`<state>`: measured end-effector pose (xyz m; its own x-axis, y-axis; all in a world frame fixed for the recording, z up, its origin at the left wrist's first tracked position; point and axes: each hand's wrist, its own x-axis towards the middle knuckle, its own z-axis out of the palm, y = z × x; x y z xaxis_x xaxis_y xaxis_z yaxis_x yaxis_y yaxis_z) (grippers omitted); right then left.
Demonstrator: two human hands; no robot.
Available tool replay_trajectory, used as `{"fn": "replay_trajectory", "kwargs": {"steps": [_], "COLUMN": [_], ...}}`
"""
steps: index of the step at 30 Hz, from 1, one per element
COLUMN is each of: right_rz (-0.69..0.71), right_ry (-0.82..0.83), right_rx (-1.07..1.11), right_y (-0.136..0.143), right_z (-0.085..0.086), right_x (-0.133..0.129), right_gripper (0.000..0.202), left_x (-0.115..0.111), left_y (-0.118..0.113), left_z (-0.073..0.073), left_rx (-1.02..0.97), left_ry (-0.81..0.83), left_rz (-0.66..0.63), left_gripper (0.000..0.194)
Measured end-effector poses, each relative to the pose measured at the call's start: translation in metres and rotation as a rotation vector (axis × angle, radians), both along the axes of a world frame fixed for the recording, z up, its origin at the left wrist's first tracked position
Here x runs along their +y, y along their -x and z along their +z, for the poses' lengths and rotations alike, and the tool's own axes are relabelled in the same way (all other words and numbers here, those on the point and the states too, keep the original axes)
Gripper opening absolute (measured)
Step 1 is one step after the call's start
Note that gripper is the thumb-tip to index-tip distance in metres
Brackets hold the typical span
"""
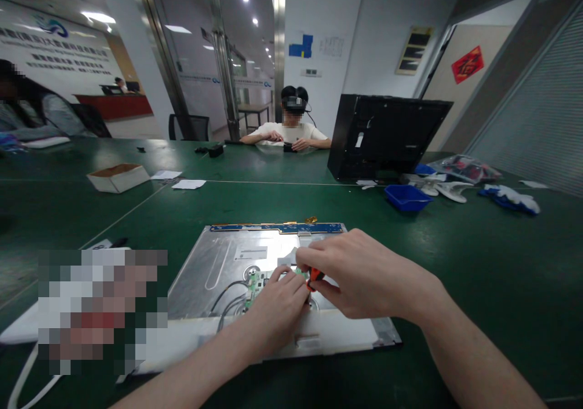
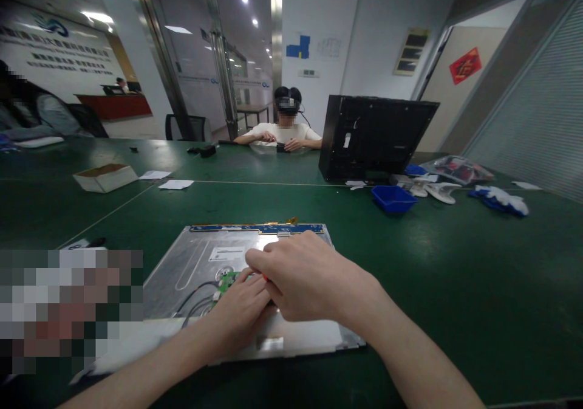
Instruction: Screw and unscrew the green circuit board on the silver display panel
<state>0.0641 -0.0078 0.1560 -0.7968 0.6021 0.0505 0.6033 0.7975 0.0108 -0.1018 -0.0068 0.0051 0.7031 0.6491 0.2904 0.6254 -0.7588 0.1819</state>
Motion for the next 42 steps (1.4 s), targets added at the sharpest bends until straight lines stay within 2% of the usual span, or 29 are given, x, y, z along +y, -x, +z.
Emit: {"fn": "replay_trajectory", "kwargs": {"steps": [7, 15, 32, 37, 42], "right_rz": [0.007, -0.01, -0.059, -0.117, -0.239], "right_ry": [-0.002, 0.014, 0.027, -0.022, -0.136], "right_rx": [0.0, -0.001, 0.052, 0.073, 0.234], "right_y": [0.001, -0.001, -0.013, -0.017, -0.024], "right_z": [-0.003, 0.001, 0.012, 0.014, 0.021], "right_x": [0.0, 0.0, -0.002, -0.002, -0.002], "right_gripper": [0.004, 0.003, 0.002, 0.008, 0.017], "left_x": [0.001, 0.001, -0.002, -0.005, -0.002], "left_y": [0.0, 0.0, 0.001, 0.003, 0.018], "left_z": [-0.001, -0.004, 0.011, 0.021, 0.042], "left_rx": [0.044, -0.009, 0.052, 0.013, -0.129], "left_ry": [-0.023, -0.028, 0.017, 0.077, 0.041], "left_rz": [-0.014, 0.008, 0.0, 0.007, 0.033], "left_gripper": [0.021, 0.017, 0.006, 0.008, 0.028]}}
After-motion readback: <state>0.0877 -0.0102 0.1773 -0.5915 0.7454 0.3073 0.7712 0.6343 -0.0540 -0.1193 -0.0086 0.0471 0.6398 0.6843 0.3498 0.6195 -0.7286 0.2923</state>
